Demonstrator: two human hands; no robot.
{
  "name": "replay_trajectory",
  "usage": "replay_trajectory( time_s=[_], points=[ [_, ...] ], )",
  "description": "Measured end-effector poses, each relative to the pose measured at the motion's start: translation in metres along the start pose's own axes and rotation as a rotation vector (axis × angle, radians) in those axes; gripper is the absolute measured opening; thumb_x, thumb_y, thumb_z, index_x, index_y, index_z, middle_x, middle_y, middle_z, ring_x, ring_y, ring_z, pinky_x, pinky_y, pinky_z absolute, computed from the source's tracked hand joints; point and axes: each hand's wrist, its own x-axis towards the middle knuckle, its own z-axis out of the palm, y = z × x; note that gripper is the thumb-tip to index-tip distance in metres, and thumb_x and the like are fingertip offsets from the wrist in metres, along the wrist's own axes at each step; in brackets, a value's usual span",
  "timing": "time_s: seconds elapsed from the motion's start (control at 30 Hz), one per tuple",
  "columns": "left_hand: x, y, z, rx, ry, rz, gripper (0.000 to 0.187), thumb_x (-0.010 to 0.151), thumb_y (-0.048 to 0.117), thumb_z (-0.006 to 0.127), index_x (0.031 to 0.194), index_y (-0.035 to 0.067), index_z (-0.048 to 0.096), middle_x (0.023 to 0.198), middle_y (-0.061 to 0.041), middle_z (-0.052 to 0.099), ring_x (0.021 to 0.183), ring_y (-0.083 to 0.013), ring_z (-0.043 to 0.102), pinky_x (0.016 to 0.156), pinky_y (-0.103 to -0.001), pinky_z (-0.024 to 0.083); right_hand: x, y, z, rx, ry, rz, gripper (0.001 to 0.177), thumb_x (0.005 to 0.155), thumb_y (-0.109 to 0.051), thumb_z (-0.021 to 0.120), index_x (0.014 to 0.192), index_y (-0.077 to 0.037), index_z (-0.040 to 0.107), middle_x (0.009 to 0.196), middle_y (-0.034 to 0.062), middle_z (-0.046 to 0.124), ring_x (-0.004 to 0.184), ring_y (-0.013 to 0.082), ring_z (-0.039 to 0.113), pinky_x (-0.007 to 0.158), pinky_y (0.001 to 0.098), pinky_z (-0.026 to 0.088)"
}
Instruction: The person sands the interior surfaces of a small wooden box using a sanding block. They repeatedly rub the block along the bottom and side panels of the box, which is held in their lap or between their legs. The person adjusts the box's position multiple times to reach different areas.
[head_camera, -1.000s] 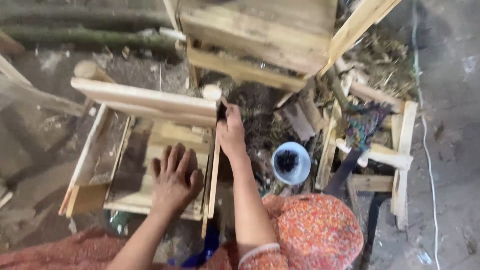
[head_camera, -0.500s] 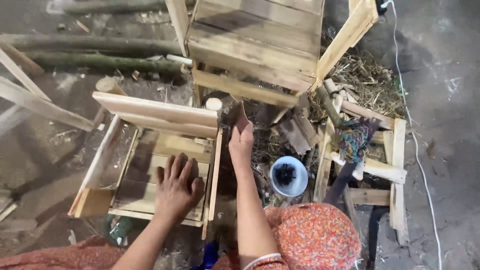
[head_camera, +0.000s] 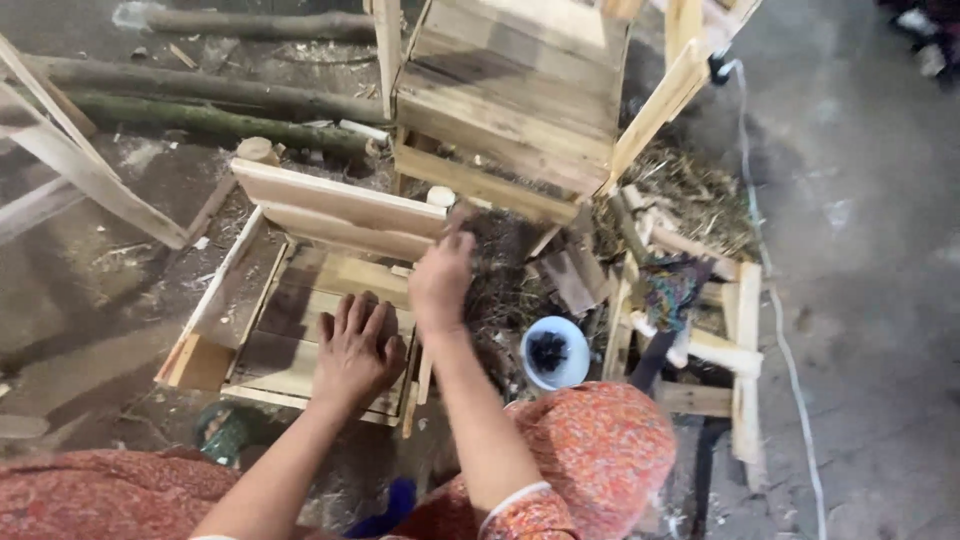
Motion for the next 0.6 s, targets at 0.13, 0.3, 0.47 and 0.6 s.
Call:
replay_trajectory(
  time_s=[0.13,0.3,0.47,0.6],
  points=[
    [-0.004,-0.016,0.015,-0.133,0.095,-0.017,0.055,0.077,0.046,0.05,0.128,0.026,0.05,0.134,-0.002,0.045,0.134,-0.0213,0.033,0.108,-0.049,0.023,-0.06,0.001,0.001,-0.192,-0.236,-0.591,0.03,0.089,-0.012,0.042,0.115,0.0,0.049,0.101,0.0138,0.05,0.088,0.0345,0.057,0.074,0.0372,0.05],
    [-0.013,-0.011,-0.026,-1.808,0.163,-0.292,0.072,0.094,0.052,0.016,0.145,0.004,0.029,0.135,-0.027,0.044,0.12,-0.0381,0.048,0.096,-0.045,0.04,-0.093,-0.028,-0.051,0.023,-0.485,-0.502,0.036,0.087,-0.013,0.055,0.115,0.009,0.049,0.104,0.0298,0.055,0.101,0.0474,0.054,0.087,0.0466,0.047],
    [-0.019,-0.01,-0.087,-1.624,-0.122,-0.28,0.039,0.078,0.036,0.07,0.095,0.0,0.069,0.074,-0.015,0.064,0.072,-0.0277,0.064,0.065,-0.043,0.052,-0.085,-0.056,-0.072,0.108,-0.908,-0.197,0.039,0.085,-0.013,0.054,0.123,-0.002,0.051,0.116,0.0178,0.06,0.111,0.0278,0.057,0.093,0.0418,0.047],
    [0.001,-0.031,-0.162,-1.289,0.134,-0.372,0.038,0.086,0.03,0.06,0.111,0.002,0.065,0.098,-0.02,0.068,0.098,-0.0293,0.065,0.083,-0.046,0.049,-0.014,-0.141,-0.094,-0.501,-0.93,0.158,0.034,0.092,-0.015,0.051,0.124,-0.027,0.054,0.075,-0.0015,0.056,0.051,0.0074,0.045,0.043,0.0178,0.043]
  ],
)
